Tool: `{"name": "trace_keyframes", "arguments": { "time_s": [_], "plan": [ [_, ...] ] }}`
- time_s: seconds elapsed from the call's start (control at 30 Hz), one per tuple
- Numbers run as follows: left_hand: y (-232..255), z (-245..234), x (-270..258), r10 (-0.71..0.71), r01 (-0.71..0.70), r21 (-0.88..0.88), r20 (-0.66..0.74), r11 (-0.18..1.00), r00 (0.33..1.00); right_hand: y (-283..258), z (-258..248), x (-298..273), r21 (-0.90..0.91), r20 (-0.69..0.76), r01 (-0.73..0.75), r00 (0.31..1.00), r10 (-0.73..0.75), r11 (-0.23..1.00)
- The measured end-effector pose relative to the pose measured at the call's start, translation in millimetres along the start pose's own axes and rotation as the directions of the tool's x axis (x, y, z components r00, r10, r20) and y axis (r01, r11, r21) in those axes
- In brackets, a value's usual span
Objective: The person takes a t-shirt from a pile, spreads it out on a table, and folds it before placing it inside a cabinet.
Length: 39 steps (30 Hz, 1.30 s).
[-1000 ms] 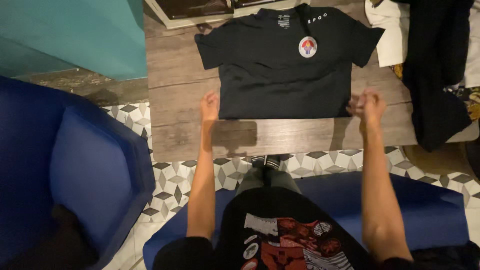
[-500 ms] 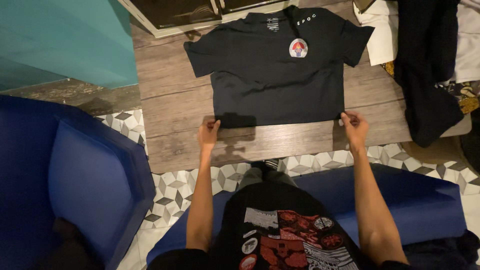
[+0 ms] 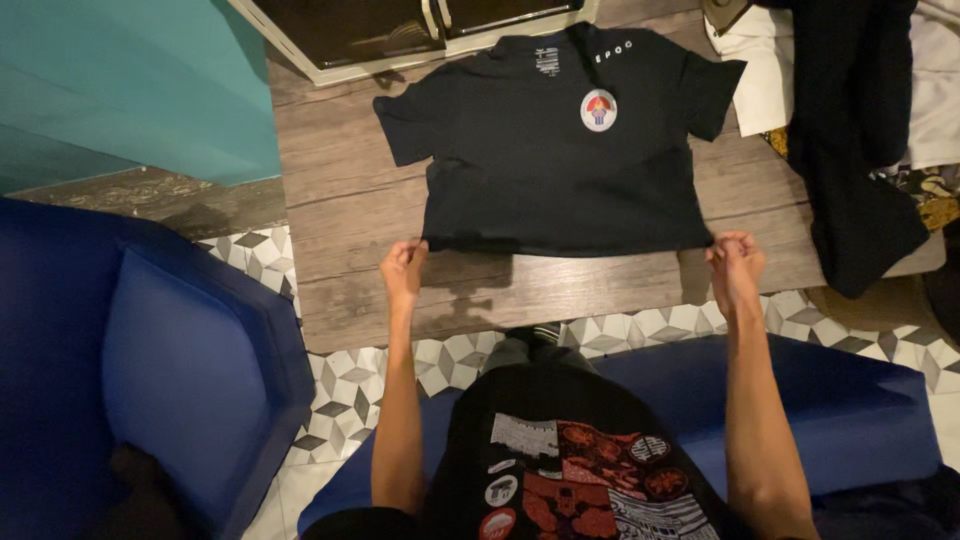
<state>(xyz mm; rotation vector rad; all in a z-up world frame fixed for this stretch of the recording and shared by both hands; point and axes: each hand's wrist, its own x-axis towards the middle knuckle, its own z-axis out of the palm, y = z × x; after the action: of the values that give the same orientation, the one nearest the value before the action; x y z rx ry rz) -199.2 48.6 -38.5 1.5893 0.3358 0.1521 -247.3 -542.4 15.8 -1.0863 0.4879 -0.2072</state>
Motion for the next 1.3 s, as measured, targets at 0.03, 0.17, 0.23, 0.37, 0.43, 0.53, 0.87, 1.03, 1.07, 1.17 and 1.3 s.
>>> {"name": "trace_keyframes", "arguments": {
  "time_s": [0.03,0.17,0.23,0.37,0.43,0.53,0.87,1.03,1.07,1.17,1.3],
  "plan": [
    [-3.4,-3.0,-3.5,-0.018,0.018,-0.001,0.017,1.000,1.000,-1.5,-0.6,-5.9,-0.159,-0.008,-0.047,0.999,0.047,0.986],
    [3.8,-3.1,-25.5,-0.064,0.034,0.271,0.101,0.962,0.993,8.6,-3.0,-14.0,-0.571,-0.042,-0.156,0.986,0.161,0.806],
    [13.7,-2.1,-33.5,-0.111,0.050,0.501,0.092,0.864,0.990,12.9,-7.3,-14.6,-0.564,-0.032,-0.160,0.985,0.172,0.810],
    [16.6,-19.2,-42.5,-0.141,0.109,0.184,0.171,0.977,0.975,0.0,-19.4,-24.3,-0.245,0.006,-0.173,0.984,0.180,0.954],
    [7.6,-33.9,-48.3,-0.189,0.170,0.108,0.202,0.979,0.961,-6.2,-19.8,-32.7,-0.151,0.002,-0.211,0.977,0.214,0.966],
    [-7.2,-42.8,-57.6,-0.020,-0.046,0.364,0.176,0.930,0.984,-10.5,-17.1,-43.7,-0.288,-0.036,-0.276,0.960,0.277,0.917],
    [18.2,-43.2,-90.1,0.003,-0.078,0.489,0.153,0.869,0.988,9.8,-45.8,-50.6,-0.538,-0.030,-0.183,0.980,0.198,0.823],
    [18.4,-43.3,-100.7,-0.069,-0.010,0.621,0.103,0.784,0.992,22.6,-52.6,-56.5,-0.742,0.007,-0.102,0.987,0.160,0.662],
    [20.0,-41.3,-103.1,0.055,-0.113,0.644,0.110,0.756,0.992,24.0,-51.8,-57.5,-0.733,0.048,-0.056,0.990,0.133,0.677],
    [40.3,-29.4,-111.0,0.304,-0.288,0.728,0.115,0.622,0.946,26.0,-50.6,-59.1,-0.816,0.124,0.153,0.988,-0.090,0.558],
    [79.3,10.4,-99.3,0.254,-0.258,0.694,0.112,0.672,0.961,23.6,-38.3,-47.4,-0.820,0.119,0.215,0.970,-0.210,0.530]
  ]
}}
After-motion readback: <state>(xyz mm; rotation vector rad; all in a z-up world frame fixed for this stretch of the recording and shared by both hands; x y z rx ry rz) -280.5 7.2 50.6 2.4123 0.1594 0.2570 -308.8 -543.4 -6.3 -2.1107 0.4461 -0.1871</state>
